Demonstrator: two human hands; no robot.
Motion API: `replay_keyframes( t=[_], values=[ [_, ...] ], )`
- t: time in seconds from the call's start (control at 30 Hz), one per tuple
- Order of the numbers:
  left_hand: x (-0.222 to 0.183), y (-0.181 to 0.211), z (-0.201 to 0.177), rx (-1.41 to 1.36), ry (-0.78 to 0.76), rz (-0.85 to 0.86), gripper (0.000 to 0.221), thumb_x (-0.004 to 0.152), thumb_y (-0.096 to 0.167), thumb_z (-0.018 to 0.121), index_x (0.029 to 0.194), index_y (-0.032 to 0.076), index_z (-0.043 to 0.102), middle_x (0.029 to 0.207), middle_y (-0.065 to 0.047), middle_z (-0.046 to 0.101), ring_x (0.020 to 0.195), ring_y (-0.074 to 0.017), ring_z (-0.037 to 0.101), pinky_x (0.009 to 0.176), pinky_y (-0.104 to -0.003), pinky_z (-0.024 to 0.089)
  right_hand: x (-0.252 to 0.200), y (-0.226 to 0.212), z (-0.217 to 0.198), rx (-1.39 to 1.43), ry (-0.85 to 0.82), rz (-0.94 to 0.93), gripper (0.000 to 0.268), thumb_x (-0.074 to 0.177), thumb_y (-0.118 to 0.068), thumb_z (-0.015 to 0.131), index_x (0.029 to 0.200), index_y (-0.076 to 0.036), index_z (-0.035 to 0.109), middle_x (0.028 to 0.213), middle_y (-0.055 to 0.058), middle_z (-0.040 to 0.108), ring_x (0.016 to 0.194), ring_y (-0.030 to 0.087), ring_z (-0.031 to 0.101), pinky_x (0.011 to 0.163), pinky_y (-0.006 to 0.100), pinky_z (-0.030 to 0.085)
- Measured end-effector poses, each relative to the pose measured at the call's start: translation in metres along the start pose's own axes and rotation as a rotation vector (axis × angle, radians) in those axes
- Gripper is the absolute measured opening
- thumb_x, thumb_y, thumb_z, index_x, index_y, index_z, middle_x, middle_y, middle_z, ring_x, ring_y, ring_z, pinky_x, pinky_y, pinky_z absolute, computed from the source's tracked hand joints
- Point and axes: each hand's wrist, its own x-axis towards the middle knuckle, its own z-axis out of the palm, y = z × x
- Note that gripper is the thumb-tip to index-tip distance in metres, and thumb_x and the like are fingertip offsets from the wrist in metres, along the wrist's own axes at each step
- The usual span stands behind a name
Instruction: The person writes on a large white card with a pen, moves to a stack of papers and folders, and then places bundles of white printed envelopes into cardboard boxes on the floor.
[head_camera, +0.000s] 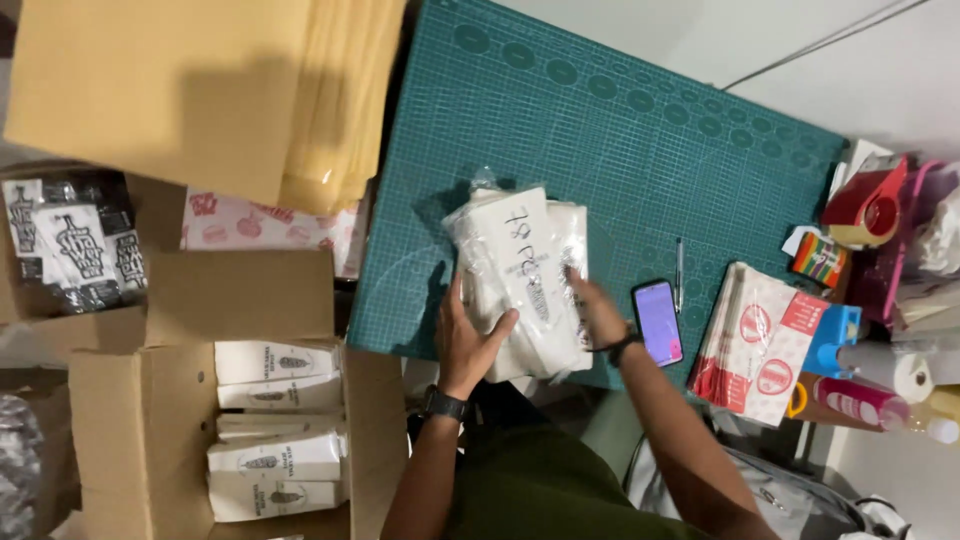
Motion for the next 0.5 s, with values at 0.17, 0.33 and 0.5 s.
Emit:
replay_keyframes(
  t=[0.17, 0.33, 0.5],
  values=[
    [0.018, -0.006, 0.004, 0.166, -0.031, -0.169, 0.121, 0.068, 0.061, 0.083, 0.162, 0.012, 0.026, 0.144, -0.031, 0.045, 0.134, -0.0534, 0.045, 0.110, -0.065, 0.035, -0.005, -0.018, 0.016, 0.010, -0.037, -0.077, 0.080, 0.090, -0.052, 0.078, 0.147, -0.002, 0.050, 0.124, 0.027, 0.063, 0.114, 0.040, 0.064, 0.091, 0.061, 0.054],
    [0.007, -0.029, 0.004, 0.138, -0.087, -0.324, 0.129, 0.066, 0.073, 0.084, 0.162, 0.007, 0.027, 0.151, -0.037, 0.040, 0.146, -0.0513, 0.035, 0.120, -0.058, 0.030, -0.019, -0.031, 0.026, -0.140, -0.196, -0.055, 0.106, 0.084, -0.057, 0.082, 0.157, 0.000, 0.030, 0.140, 0.035, 0.051, 0.132, 0.048, 0.054, 0.106, 0.062, 0.046],
    [-0.033, 0.004, -0.001, -0.343, 0.032, -0.479, 0.125, 0.067, 0.056, 0.092, 0.162, 0.011, 0.024, 0.152, -0.027, 0.046, 0.143, -0.0438, 0.044, 0.118, -0.057, 0.032, -0.029, -0.009, 0.044, -0.035, -0.545, -0.270, 0.071, 0.073, -0.010, 0.093, 0.132, 0.007, 0.057, 0.113, 0.019, 0.069, 0.103, 0.026, 0.063, 0.087, 0.039, 0.055]
  ],
)
